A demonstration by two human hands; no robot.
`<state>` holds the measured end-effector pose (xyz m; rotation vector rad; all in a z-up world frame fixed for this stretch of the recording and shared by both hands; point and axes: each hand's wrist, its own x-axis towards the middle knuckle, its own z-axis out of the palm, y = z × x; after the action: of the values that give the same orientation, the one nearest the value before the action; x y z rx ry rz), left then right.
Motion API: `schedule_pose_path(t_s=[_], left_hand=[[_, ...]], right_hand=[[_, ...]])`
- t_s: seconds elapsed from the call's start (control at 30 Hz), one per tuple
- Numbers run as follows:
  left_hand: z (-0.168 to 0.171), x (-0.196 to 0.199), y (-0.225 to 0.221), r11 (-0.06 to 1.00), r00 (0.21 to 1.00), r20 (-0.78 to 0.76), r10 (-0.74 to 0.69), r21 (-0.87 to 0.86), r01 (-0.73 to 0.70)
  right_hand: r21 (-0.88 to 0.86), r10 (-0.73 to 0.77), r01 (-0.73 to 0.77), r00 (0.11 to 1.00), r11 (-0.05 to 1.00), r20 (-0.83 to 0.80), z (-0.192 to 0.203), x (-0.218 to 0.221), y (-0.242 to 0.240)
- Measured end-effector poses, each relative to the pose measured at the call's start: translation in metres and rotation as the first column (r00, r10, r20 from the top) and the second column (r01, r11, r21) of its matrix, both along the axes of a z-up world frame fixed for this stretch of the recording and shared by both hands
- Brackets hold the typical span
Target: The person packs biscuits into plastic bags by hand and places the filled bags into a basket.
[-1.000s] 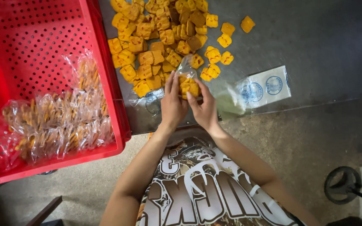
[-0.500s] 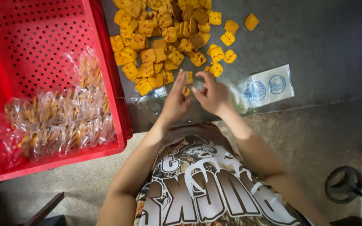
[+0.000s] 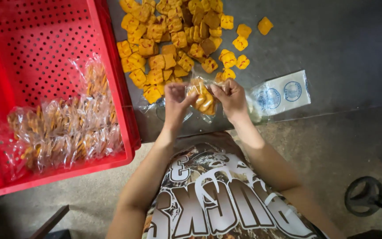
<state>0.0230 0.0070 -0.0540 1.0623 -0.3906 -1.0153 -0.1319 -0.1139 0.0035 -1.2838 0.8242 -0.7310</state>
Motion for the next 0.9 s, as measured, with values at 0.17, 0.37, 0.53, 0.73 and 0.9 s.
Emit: schedule_pose_path(t_s=[0.17, 0.37, 0.53, 0.73, 0.9], left_hand=[[-0.027, 0.004, 0.022, 0.909, 0.890, -0.282, -0.359, 0.109, 0.401], [-0.004, 0.001, 0.019, 0.901, 0.832, -0.451, -0.325, 0.120, 0.417], [0.011, -0.026, 0.008, 0.987, 0.750, -0.643, -0.155, -0.075, 0.140], [0.005, -0.017, 0.012, 0.998, 0.725, -0.685, -0.069, -0.044, 0.052], [-0.013, -0.019, 0.015, 0.992, 0.716, -0.687, -0.122, -0.100, 0.073]], right_hand=[[-0.146, -0.048, 0.033, 0.994, 0.989, -0.099, 0.006, 0.005, 0.005], [-0.201, 0.155, -0.185, 0.975, 0.962, -0.157, 0.004, 0.001, -0.006], [0.086, -0.101, 0.103, 0.994, 0.991, -0.028, 0.011, 0.017, 0.006], [-0.060, 0.022, -0.033, 0.987, 0.998, -0.162, 0.017, 0.013, 0.025], [-0.087, 0.041, -0.060, 0.977, 0.994, -0.208, 0.022, 0.006, 0.027]])
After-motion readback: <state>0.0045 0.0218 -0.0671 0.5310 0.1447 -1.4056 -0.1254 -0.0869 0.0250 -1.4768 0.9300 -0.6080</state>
